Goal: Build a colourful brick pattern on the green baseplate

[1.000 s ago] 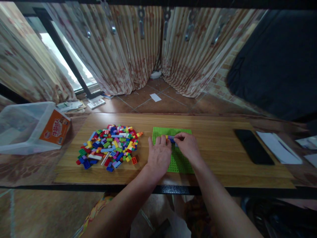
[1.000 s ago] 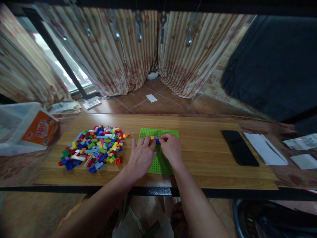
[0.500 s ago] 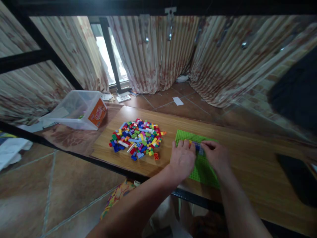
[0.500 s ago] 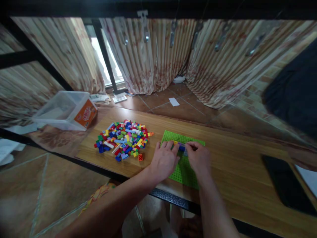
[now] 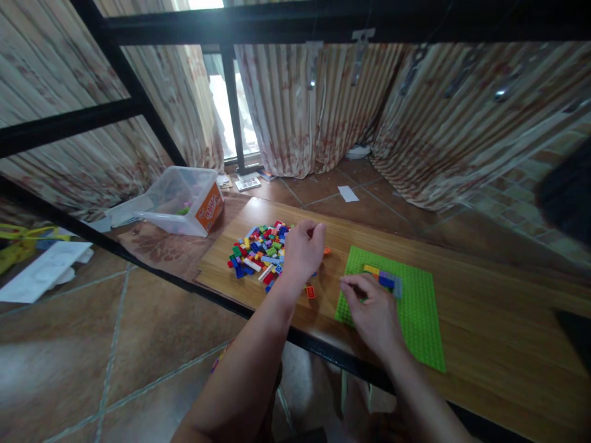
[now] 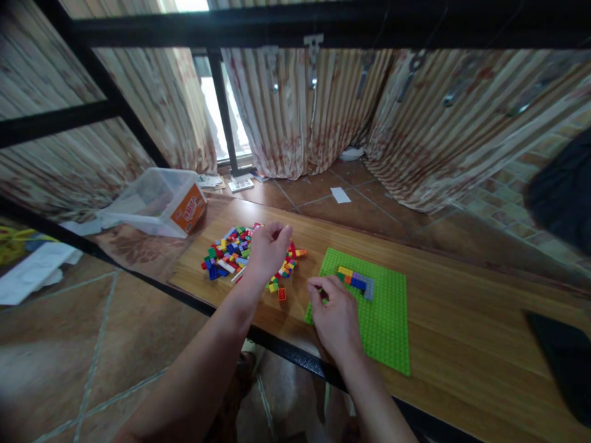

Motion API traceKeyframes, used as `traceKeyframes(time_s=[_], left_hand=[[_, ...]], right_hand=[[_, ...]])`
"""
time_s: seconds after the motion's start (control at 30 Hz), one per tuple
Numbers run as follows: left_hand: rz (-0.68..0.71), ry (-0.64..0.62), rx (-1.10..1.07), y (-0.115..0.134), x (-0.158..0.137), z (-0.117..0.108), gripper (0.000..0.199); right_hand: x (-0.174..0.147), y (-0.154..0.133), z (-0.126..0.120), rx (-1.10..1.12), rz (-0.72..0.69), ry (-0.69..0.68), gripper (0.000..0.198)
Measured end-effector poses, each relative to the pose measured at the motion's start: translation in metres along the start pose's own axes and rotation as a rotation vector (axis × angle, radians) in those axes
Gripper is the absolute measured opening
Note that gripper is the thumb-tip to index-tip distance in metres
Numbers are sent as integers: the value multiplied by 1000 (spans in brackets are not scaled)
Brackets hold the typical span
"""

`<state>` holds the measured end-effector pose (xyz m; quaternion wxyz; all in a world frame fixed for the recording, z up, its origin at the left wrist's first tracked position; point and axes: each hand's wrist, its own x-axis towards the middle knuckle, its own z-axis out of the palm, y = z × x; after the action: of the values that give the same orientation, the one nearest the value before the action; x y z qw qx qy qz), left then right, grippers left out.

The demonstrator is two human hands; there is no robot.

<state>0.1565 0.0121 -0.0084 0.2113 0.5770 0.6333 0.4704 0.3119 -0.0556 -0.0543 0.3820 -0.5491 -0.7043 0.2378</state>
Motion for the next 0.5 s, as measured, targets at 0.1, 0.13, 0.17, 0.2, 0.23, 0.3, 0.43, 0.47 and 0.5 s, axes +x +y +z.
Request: traceKeyframes(time_s=[0.1,0.13,0.17,0.2,0.23,0.3,0.43,0.47,0.5], left_hand=[[1,-23,-45,4,-5,-3,38],[-4,-41,-50,7,-9,-2,39],[-13,-61,-54,10,-13,0,41],[-23,-84,-58,12,-17,1,43],[-31,-112,-66,15,-21,3,44],[-30,-171,-77,18,-29,7,44],[-25,-209,-83,18,-37,9,37],[-34,-205,-80,17,-37,9,35],[-49,-196,-73,16,-36,7,34]], right_hand=[[-8,-15,17,24,-55,-117,20],[-9,-18,24,31,-74,-141,19],[-11,-20,30,32,-91,-157,19],[-12,-21,37,27,-107,-168,19],[-13,-22,43,15,-124,-177,19],[-13,-21,52,-13,-157,-225,18],[-11,-22,62,-48,-203,-359,16],[-11,-22,64,-64,-209,-369,17],[-11,-22,65,-89,-210,-367,18]])
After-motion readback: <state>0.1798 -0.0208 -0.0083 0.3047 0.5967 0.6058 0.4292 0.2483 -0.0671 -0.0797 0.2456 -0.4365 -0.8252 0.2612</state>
